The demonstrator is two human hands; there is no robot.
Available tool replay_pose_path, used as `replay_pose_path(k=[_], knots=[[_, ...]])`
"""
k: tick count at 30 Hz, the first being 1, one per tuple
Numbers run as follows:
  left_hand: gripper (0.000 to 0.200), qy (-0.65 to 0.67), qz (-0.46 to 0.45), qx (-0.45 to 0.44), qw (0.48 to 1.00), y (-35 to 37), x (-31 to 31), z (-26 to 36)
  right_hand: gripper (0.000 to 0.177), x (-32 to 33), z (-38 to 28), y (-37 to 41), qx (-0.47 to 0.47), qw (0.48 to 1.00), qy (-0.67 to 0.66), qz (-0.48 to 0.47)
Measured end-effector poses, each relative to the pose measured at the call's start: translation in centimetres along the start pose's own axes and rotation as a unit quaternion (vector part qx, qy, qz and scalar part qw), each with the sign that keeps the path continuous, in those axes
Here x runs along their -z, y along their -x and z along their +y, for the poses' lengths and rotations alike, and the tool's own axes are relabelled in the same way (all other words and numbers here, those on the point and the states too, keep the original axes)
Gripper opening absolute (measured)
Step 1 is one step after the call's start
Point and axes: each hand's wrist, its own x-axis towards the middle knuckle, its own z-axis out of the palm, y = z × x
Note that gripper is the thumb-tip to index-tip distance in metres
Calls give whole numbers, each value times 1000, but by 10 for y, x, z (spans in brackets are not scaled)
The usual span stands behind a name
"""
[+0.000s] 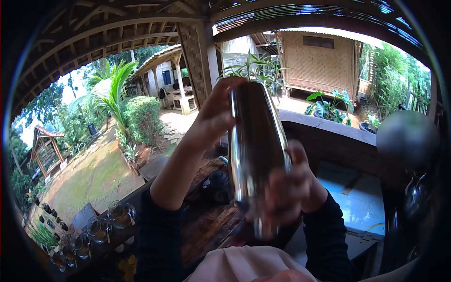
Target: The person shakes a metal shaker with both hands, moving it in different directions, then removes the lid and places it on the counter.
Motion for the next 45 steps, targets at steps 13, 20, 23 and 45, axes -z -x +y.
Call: replay_pose_path(k=[13,20,23,45], knots=[[53,60,-86,-110,988,-4,-28,1,32,-7,-27,-30,-77,994,71,12],[49,156,364,418,817,1,33,-57,56,-20,31,13,-508,856,-14,97],[46,424,117,249,863,8,9,-23,53,-6,-1,-21,-268,961,63,-12],[52,34,432,65,899,144,-36,7,21,-97,-34,60,-78,946,-272,158]])
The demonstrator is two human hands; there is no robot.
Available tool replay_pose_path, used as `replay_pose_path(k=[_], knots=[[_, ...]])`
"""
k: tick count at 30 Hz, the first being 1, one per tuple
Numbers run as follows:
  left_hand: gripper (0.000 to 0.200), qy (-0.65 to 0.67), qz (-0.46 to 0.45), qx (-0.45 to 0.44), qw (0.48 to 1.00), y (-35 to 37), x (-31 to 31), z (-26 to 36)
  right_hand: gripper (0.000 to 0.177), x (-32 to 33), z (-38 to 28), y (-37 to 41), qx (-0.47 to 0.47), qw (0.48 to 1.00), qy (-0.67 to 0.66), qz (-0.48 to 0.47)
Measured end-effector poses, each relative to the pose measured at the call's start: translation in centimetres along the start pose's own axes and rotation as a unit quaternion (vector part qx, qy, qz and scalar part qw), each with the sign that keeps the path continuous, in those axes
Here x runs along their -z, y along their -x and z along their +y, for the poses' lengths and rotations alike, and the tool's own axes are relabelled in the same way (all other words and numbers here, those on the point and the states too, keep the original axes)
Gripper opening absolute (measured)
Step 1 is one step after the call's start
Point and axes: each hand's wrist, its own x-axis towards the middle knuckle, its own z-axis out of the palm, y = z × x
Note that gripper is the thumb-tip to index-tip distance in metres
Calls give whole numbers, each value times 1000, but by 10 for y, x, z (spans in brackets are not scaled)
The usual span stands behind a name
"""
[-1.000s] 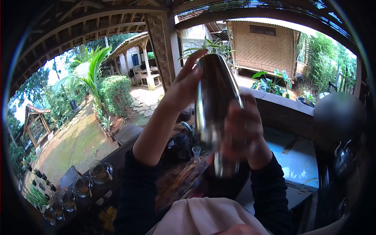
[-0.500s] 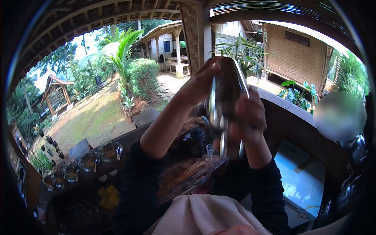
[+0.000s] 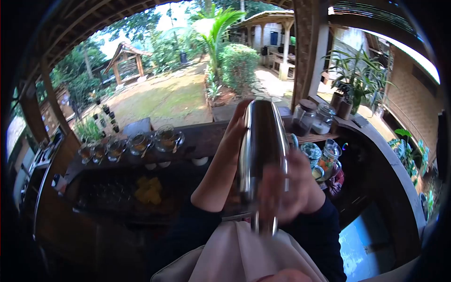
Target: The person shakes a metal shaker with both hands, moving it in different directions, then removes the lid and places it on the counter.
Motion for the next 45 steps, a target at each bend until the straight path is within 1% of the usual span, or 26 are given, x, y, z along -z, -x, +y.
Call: replay_pose_path(k=[1,2,4,6,8,12,14,16,17,18,20,21,22,23,24,26,27,28,30,31,34,37,39,40,43,45], knots=[[42,223,103,155,957,-9,27,-2,27,1,24,1,-155,985,-54,-43],[35,83,65,82,991,-9,64,-8,35,-25,46,16,-261,964,-28,42],[37,296,178,187,920,13,94,-10,45,-47,60,28,-526,841,-112,54],[40,245,169,35,954,34,64,-5,47,-47,37,11,-392,908,-143,-25],[47,257,194,174,931,64,32,36,33,-45,-9,-27,-206,966,-101,-120],[61,-30,-175,-144,973,80,0,52,24,-81,-48,-32,104,987,-113,50],[61,-79,7,-121,989,96,-6,67,29,-101,-26,-16,-57,980,-174,73],[50,124,184,64,973,119,54,88,36,-132,-11,-7,-227,941,-241,75],[45,143,179,-43,972,120,87,85,40,-165,0,-13,-323,902,-265,110],[40,170,305,-62,935,125,79,84,45,-192,8,-23,-414,853,-284,143],[38,239,225,56,943,177,132,85,44,-203,-1,-33,-456,821,-320,124],[38,182,306,-20,934,158,79,98,44,-208,-2,-39,-494,792,-343,104],[38,123,380,-97,912,138,25,112,42,-201,-10,-59,-363,868,-309,137],[40,438,131,-62,887,166,68,124,36,-186,-22,-84,-261,902,-308,152],[48,224,214,47,950,162,22,156,23,-169,-37,-92,-188,941,-276,53],[74,51,73,-59,994,178,-3,178,15,-181,-64,-101,5,934,-275,229],[83,-78,-63,-205,974,169,1,179,18,-184,-56,-107,150,921,-274,232],[83,-83,-62,-207,973,176,1,190,18,-196,-49,-108,152,919,-277,236],[83,-204,120,-166,957,203,2,207,28,-232,-48,-100,-48,913,-346,209],[70,63,242,-102,963,236,31,205,33,-253,-51,-95,-151,894,-377,188],[39,48,478,-109,870,269,115,232,43,-331,-50,-114,-444,772,-421,170],[46,220,330,-88,914,300,93,250,44,-329,-56,-133,-546,671,-476,159],[43,154,327,-67,930,278,43,276,42,-293,-71,-164,-302,866,-360,173],[40,95,333,-46,937,265,8,282,32,-272,-79,-170,-218,884,-397,116],[52,-242,44,-269,931,249,-12,275,26,-287,-109,-182,138,894,-270,328],[52,-156,146,-211,954,268,-8,288,26,-313,-116,-177,54,895,-295,329]])
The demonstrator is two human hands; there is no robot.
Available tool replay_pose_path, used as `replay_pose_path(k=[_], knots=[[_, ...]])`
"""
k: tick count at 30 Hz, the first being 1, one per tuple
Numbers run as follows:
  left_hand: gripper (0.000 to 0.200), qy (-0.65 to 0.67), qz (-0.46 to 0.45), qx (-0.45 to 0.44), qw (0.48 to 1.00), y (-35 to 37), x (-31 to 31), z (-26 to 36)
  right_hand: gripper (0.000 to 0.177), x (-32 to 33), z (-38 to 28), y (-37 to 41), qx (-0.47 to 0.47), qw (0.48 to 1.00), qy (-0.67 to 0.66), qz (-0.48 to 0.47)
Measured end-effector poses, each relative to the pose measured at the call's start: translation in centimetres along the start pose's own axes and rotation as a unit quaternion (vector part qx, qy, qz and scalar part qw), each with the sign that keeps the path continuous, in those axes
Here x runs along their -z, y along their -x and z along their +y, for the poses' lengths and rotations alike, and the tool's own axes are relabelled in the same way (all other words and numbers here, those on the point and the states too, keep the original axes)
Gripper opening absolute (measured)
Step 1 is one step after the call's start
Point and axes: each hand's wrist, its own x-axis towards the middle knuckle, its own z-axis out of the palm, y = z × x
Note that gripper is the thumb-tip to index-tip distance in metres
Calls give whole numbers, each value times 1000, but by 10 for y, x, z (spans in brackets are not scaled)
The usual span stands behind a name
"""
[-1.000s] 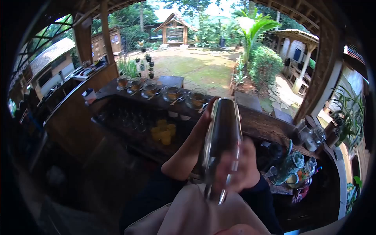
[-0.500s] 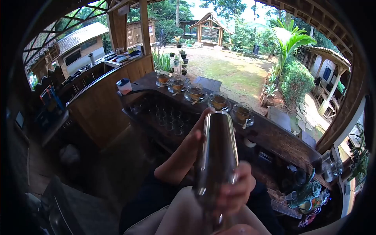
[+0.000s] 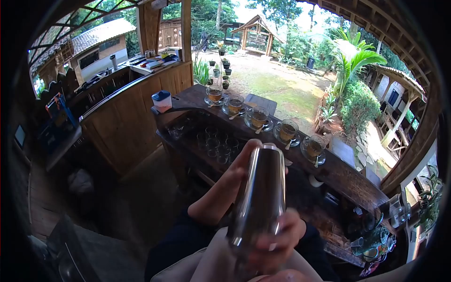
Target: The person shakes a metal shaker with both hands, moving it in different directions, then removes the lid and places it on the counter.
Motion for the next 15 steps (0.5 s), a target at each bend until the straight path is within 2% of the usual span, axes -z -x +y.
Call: replay_pose_path(k=[1,3,4,5,6,8,9,10,11,12,13,14,15], knots=[[53,55,106,92,989,7,9,6,27,-8,0,13,-86,996,7,29],[39,170,197,211,942,13,85,2,36,-7,27,43,-319,939,62,-113],[43,105,366,196,903,18,101,-5,39,-25,40,64,-462,886,36,-37],[49,35,523,176,833,24,108,-11,43,-39,45,78,-591,805,10,40],[49,40,525,180,831,30,100,-10,43,-40,39,74,-596,802,13,37],[44,245,361,130,891,24,85,3,45,-40,35,49,-563,824,52,-2],[46,265,217,157,927,31,107,10,37,-42,25,25,-493,869,22,-35],[45,230,209,193,931,30,93,28,29,-34,14,7,-394,909,11,-133],[44,194,202,229,932,25,66,45,25,-45,1,5,-290,954,-5,-80],[45,114,117,109,980,23,37,51,26,-56,-9,3,-181,983,-20,-24],[47,29,28,-14,999,21,19,52,26,-58,-13,2,-180,983,-23,-25],[47,2,-18,-68,998,17,26,51,28,-61,-16,1,-103,994,-16,-14],[47,-1,-16,-70,997,19,34,57,31,-65,-17,1,-27,1000,-8,-1]])
